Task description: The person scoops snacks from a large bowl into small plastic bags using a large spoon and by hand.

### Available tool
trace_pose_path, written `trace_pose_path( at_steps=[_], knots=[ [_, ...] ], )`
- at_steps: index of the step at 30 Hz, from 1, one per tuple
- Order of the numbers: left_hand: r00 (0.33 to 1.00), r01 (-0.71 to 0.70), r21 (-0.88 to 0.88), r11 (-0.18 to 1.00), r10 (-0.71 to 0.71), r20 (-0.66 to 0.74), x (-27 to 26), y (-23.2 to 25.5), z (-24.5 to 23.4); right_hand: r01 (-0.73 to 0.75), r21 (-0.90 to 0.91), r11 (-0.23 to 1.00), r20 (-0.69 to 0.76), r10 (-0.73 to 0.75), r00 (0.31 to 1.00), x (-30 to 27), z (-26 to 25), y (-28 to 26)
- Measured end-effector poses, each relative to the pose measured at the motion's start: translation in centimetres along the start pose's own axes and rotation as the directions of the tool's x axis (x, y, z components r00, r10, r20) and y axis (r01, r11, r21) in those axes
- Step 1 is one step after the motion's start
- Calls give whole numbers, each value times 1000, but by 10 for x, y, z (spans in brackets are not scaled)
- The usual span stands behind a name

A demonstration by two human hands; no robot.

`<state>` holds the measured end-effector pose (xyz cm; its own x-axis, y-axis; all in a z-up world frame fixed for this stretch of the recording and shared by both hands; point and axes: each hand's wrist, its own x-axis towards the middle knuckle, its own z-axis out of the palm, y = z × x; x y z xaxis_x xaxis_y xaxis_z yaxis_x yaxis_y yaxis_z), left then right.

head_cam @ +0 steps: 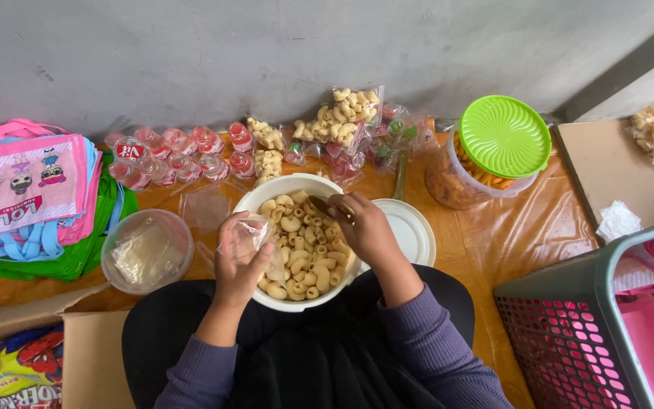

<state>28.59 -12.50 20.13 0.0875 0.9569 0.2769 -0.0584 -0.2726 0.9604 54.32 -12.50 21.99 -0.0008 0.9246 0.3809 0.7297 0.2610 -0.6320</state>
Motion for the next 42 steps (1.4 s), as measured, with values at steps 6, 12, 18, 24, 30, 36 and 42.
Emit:
trace_pose_path(
  at_steps=[6,12,18,24,30,36,42],
  knots=[
    [999,-45,184,982,47,-7,-4,-7,4,-154,329,932,-32,174,984,0,1,35],
    [992,-91,82,992,98,-81,-7,-17,0,-241,668,704,-80,389,918,-4,30,74],
    [986,-122,58,991,127,-106,-8,-18,1,-301,723,621,-35,469,883,-6,32,68],
    [982,-123,74,990,132,-135,-7,-12,0,-12,530,848,-126,92,988,-2,13,9],
    [983,-104,54,993,111,-149,-9,-19,0,97,564,820,21,-132,991,3,6,-17],
    [977,-158,129,979,174,-121,-12,-26,-1,-216,746,630,1,323,946,-2,25,24],
    [985,-127,85,988,136,-107,-11,-20,-2,-337,858,388,37,607,794,1,34,47]
  ],
)
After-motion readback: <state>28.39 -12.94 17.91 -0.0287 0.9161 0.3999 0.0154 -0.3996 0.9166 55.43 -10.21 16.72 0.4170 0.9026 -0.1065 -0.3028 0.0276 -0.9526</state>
